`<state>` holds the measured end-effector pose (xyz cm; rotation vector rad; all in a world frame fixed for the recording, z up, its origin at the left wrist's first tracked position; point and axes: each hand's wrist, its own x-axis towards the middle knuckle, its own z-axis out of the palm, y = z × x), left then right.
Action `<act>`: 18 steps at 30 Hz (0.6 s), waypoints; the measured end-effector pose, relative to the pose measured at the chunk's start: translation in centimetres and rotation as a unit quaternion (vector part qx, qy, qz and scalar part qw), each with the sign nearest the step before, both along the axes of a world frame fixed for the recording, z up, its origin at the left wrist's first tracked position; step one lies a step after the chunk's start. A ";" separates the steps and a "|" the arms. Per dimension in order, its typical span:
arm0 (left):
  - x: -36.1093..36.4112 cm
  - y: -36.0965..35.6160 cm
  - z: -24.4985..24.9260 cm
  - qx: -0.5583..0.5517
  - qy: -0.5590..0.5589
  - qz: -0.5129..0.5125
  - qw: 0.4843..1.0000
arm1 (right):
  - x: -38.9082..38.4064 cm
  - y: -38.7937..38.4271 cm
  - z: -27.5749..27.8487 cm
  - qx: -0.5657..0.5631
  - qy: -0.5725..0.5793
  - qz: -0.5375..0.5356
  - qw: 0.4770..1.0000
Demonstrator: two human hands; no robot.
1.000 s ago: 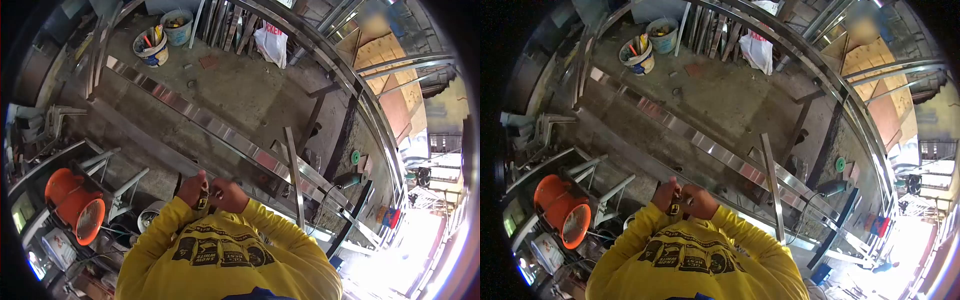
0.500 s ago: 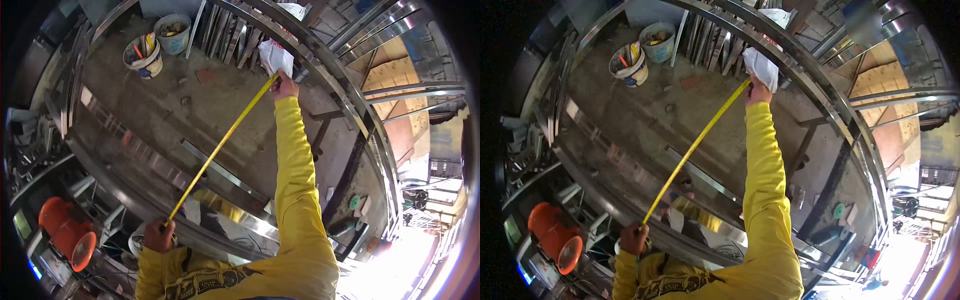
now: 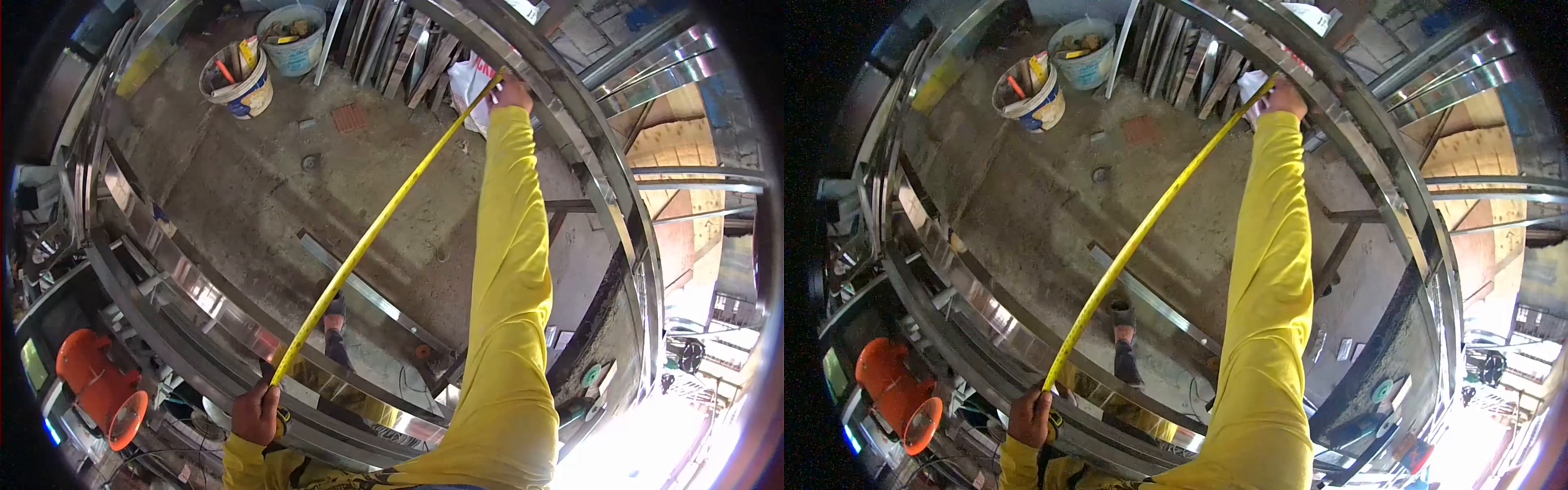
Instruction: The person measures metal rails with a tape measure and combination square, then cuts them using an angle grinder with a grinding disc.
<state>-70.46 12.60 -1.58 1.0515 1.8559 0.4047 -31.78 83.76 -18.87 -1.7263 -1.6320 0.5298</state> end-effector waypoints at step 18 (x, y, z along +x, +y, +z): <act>-2.9 1.4 -1.9 0.059 -0.037 -0.035 0.997 | 3.7 2.8 4.9 -0.057 -0.288 0.118 0.949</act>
